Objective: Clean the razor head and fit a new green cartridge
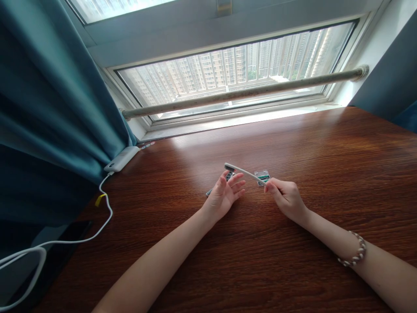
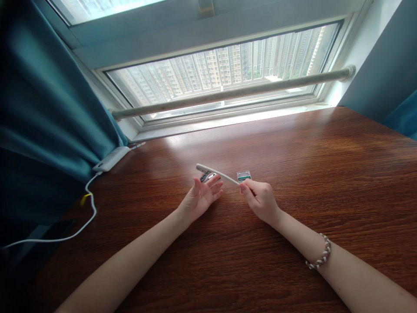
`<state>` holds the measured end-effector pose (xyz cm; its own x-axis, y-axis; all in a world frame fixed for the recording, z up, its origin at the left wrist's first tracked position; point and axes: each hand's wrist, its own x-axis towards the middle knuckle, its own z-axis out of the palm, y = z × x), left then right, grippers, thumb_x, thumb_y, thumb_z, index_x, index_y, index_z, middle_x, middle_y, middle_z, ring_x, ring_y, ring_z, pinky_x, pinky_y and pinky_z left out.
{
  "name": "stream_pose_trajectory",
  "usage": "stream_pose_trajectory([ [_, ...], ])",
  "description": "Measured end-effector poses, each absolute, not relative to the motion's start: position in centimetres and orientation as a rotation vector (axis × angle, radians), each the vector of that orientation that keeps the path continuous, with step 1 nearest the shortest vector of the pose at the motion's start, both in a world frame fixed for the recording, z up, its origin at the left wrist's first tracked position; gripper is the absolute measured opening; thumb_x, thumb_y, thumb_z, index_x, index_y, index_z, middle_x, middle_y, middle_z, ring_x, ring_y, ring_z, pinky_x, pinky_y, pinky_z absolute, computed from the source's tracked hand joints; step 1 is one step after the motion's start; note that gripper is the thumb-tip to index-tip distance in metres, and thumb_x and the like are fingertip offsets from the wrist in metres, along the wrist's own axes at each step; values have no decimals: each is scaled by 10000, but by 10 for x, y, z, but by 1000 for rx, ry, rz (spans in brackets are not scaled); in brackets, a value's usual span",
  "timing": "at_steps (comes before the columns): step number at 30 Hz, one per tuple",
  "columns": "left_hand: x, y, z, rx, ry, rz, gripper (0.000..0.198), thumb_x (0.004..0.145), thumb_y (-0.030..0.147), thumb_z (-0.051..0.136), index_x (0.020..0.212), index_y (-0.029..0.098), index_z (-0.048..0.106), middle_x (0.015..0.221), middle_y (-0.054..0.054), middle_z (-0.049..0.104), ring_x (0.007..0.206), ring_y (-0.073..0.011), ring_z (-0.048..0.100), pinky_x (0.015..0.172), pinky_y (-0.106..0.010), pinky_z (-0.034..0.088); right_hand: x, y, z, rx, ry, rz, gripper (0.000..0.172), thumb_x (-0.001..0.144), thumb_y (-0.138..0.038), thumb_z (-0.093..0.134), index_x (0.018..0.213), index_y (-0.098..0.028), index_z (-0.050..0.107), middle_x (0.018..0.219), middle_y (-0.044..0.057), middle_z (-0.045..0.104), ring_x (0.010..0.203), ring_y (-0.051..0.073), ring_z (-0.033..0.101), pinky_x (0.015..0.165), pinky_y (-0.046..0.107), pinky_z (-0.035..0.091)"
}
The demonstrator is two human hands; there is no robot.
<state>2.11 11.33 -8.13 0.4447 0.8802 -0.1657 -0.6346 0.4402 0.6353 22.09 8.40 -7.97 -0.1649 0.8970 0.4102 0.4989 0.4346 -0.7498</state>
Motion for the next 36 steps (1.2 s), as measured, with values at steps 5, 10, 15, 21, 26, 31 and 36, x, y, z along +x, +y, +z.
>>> stream_pose_trajectory([
  [5,16,121,-85,549,507,1044,473,588,521,666,994,296,580,1028,-11,592,908,-170,567,779,-307,432,221,83,-83,-1285,-1943,323,295,870,-340,415,696,-165,578,511,-18,472,471,99,437,515,225,284],
  [10,16,120,-85,535,494,1050,433,601,500,668,974,295,585,1031,-15,590,911,-169,566,782,-307,432,222,85,-84,-1315,-1927,206,276,855,-346,446,716,-165,601,497,-12,492,467,105,453,512,225,287],
  [15,17,120,-84,515,519,1065,426,593,503,671,951,287,589,997,-16,599,883,-169,574,770,-306,435,222,85,-83,-1369,-1911,125,266,845,-344,464,694,-169,596,507,-8,508,472,108,458,521,232,284],
  [21,16,121,-85,511,538,1052,448,611,533,639,974,278,583,1002,-17,600,864,-159,580,766,-299,434,222,85,-83,-1375,-1930,125,282,849,-352,453,680,-174,593,503,-5,514,472,110,467,518,231,284],
  [26,16,122,-87,507,522,1039,442,630,558,602,964,269,592,992,-21,604,856,-157,581,756,-295,438,222,86,-84,-1384,-1913,126,277,848,-357,456,695,-174,597,506,-2,518,472,113,467,516,232,285],
  [31,16,123,-87,493,528,1014,426,656,574,559,920,246,622,981,-23,611,860,-154,577,759,-282,439,222,85,-85,-1451,-1879,83,269,846,-352,464,697,-175,600,531,5,542,483,114,479,525,234,290],
  [36,17,122,-86,491,545,1018,449,647,573,571,968,261,607,981,-23,608,855,-154,578,739,-281,442,222,86,-86,-1309,-1995,140,260,846,-348,465,715,-167,597,544,5,545,484,109,479,521,226,302],
])
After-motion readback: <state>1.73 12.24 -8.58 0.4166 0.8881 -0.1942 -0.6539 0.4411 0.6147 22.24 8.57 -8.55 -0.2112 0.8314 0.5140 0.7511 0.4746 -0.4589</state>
